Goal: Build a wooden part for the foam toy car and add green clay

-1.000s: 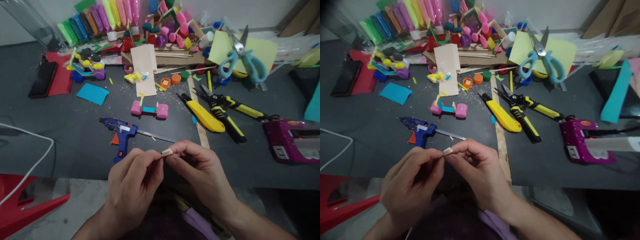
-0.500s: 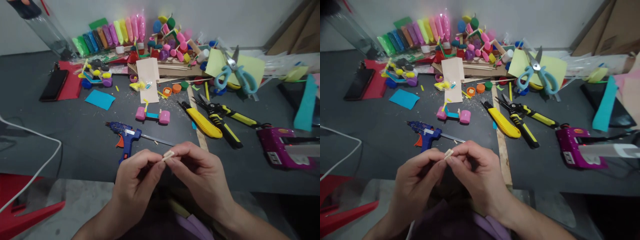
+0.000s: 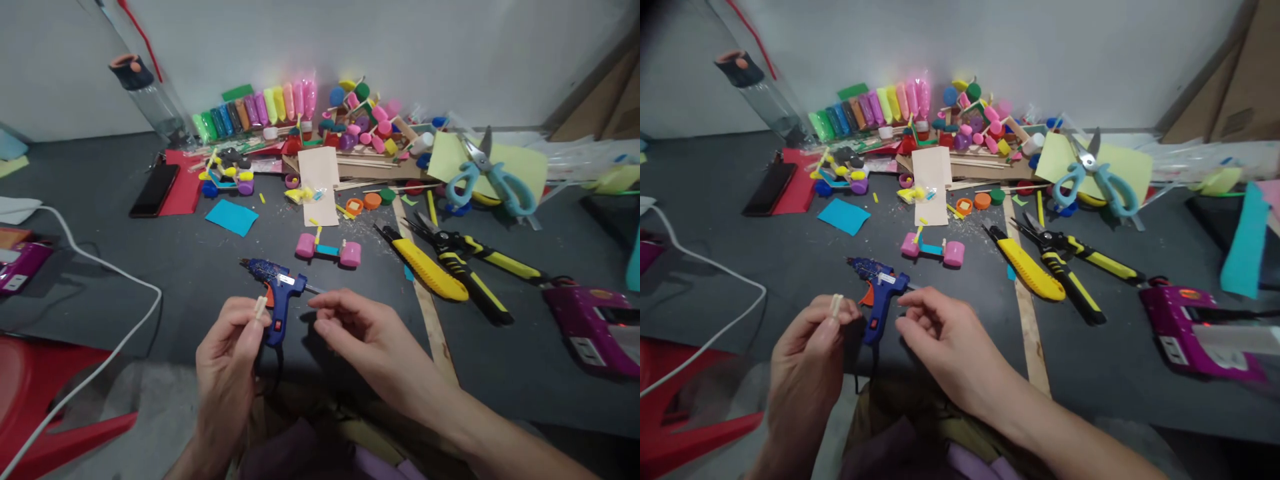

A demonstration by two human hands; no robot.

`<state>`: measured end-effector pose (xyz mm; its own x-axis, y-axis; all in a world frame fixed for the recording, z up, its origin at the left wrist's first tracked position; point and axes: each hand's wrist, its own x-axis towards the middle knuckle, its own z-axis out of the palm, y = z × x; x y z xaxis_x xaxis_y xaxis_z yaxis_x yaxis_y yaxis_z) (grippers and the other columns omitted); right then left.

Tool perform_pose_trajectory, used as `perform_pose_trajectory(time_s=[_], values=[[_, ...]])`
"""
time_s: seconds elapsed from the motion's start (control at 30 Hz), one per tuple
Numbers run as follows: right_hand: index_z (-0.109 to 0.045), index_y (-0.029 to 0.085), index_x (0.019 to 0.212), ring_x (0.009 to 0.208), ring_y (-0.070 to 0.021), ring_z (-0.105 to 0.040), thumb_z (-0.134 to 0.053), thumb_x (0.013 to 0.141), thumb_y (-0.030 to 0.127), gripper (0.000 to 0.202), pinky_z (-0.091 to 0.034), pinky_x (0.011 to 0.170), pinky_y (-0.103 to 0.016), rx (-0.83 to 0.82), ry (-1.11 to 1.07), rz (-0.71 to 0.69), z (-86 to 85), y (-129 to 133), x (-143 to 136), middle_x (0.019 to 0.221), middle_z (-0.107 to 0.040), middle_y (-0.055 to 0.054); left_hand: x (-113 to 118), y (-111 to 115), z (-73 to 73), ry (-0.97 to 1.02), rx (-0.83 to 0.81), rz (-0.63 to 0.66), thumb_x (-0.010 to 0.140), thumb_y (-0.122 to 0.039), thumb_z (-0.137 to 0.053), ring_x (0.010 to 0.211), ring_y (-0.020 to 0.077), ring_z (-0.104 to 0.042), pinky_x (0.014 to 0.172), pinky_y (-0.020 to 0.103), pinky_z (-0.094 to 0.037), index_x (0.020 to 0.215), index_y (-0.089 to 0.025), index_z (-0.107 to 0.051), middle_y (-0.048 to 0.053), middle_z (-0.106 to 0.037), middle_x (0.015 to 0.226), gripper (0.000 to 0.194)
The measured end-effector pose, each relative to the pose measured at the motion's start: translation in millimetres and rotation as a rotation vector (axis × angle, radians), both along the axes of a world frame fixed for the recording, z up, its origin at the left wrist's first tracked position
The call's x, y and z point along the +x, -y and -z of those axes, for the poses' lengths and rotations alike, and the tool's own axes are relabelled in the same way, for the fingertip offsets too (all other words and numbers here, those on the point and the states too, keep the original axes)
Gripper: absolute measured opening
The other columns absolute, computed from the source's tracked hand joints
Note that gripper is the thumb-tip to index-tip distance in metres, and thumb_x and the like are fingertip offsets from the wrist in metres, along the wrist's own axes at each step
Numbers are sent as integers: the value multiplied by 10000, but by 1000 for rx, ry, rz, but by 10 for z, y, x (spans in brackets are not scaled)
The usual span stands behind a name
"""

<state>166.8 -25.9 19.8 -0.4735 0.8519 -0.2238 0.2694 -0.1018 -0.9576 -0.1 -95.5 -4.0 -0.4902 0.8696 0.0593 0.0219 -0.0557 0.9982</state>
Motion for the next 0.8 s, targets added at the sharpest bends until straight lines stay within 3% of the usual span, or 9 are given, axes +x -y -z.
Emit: perform_pose_trajectory(time_s=[0.13,0.23,0.47,0.67,0.8], values=[[-712,181,893,581,-131,-532,-607,897,261,132,-337,554,-254,159,344,-248,23,-42,-210,675,-651,-2,-73,71,42,189,-36,-1,906,-197,-599,909,134,-624,788,230,-515,735,-223,-675,4,-616,941,189],[-672,172,780,574,-145,-523,-612,911,295,190,-281,552,-270,191,415,-272,31,-65,-339,653,-644,-24,-50,110,38,307,-68,28,889,-227,-626,944,141,-642,822,229,-528,716,-216,-682,11,-629,942,182],[-587,196,832,533,-122,-536,-586,923,328,160,-312,519,-244,-21,216,-142,145,-15,-403,608,-591,28,31,82,23,350,-86,4,829,-225,-693,981,153,-667,840,221,-543,663,-199,-684,23,-663,938,168],[-493,207,980,531,-146,-660,-506,924,498,297,-515,506,-261,-425,-142,-143,272,-13,-361,701,-633,23,114,-6,-36,376,-80,69,815,-271,-693,816,158,-653,620,227,-558,648,-187,-661,40,-636,918,190],[-514,199,1033,531,-118,-647,-616,846,536,399,-513,512,-233,-496,-301,-97,238,-16,-271,743,-657,15,184,-43,-99,313,-67,97,820,-273,-667,798,165,-651,615,243,-561,646,-182,-634,42,-614,880,199]])
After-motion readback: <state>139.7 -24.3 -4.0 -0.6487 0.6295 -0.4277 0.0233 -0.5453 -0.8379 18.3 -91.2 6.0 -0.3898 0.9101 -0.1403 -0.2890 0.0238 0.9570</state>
